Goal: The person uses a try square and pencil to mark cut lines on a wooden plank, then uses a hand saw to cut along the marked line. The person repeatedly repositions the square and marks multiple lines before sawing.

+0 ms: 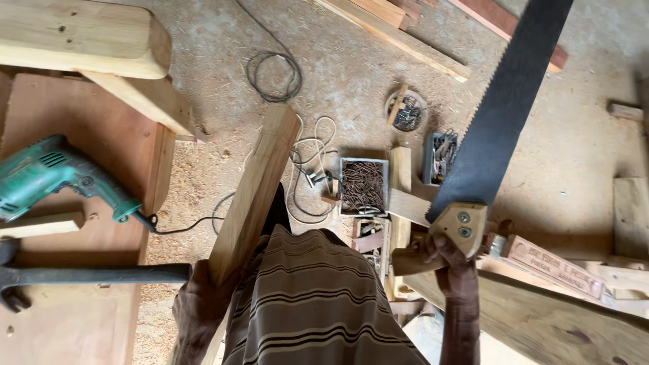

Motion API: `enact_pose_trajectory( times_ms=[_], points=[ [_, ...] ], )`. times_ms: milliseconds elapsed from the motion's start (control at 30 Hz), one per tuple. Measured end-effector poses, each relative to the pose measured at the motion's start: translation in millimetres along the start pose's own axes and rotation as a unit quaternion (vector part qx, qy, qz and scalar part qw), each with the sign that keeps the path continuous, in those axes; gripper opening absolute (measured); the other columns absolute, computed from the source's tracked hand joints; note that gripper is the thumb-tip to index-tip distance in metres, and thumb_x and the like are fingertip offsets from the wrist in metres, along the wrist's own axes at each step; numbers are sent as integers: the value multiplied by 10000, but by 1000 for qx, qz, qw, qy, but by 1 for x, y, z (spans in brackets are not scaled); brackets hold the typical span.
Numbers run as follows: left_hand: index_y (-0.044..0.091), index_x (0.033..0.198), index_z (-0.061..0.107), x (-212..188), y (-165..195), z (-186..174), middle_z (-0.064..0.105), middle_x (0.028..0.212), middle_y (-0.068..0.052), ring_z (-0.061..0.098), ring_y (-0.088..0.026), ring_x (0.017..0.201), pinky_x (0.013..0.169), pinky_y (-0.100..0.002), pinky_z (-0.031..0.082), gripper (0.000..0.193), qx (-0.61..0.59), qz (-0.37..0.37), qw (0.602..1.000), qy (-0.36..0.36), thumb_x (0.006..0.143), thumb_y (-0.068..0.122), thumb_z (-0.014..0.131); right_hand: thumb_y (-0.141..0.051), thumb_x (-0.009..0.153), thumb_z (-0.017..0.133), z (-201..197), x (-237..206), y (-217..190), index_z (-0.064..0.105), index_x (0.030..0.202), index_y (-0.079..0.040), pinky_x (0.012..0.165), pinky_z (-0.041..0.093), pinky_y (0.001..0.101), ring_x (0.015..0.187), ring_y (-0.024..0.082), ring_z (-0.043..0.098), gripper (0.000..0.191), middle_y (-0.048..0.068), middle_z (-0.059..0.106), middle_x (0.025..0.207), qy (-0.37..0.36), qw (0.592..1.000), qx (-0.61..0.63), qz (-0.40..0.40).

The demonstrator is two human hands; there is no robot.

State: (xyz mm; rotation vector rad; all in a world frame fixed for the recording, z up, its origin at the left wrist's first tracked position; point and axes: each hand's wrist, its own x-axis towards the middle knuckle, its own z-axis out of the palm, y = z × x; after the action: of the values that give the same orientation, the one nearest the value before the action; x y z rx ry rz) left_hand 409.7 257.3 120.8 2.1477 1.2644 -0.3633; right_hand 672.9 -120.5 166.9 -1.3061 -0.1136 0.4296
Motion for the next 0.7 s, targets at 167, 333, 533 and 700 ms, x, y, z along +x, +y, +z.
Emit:
enact_pose_trajectory(
  times_ms=[167, 333, 533, 700],
  points=[
    [142, 1014, 588, 20, 18, -1, 738, 769, -185, 734, -427, 740, 626, -550, 562, 563, 26, 15, 999, 25, 781, 636, 725, -164, 903, 788, 0, 7, 24, 598, 902, -91, 836, 562, 443, 641, 151, 558, 204, 0, 547, 698, 5, 995, 91, 28],
    [150, 1027, 588, 43, 37, -3, 754, 809, -174, 742, -416, 776, 674, -542, 579, 623, 71, -20, 997, 1, 741, 683, 736, -214, 804, 763, 16, 56, 28, 555, 837, -111, 830, 543, 411, 643, 143, 543, 235, -18, 501, 678, 47, 980, 142, 132],
    [172, 1049, 589, 103, 63, 1, 770, 874, -138, 758, -379, 799, 700, -524, 600, 652, 66, -67, 995, -14, 681, 681, 765, -165, 931, 683, 54, 158, 29, 548, 943, -79, 729, 483, 304, 547, 66, 446, 161, -77, 415, 611, 17, 939, 268, 217],
    [121, 989, 570, 165, 98, -22, 764, 938, -129, 765, -343, 821, 720, -505, 602, 660, 54, -69, 996, 8, 691, 674, 773, -168, 897, 616, 97, 277, 21, 554, 880, -80, 693, 519, 302, 485, 50, 419, 109, -83, 408, 571, 55, 925, 206, 313]
  ],
)
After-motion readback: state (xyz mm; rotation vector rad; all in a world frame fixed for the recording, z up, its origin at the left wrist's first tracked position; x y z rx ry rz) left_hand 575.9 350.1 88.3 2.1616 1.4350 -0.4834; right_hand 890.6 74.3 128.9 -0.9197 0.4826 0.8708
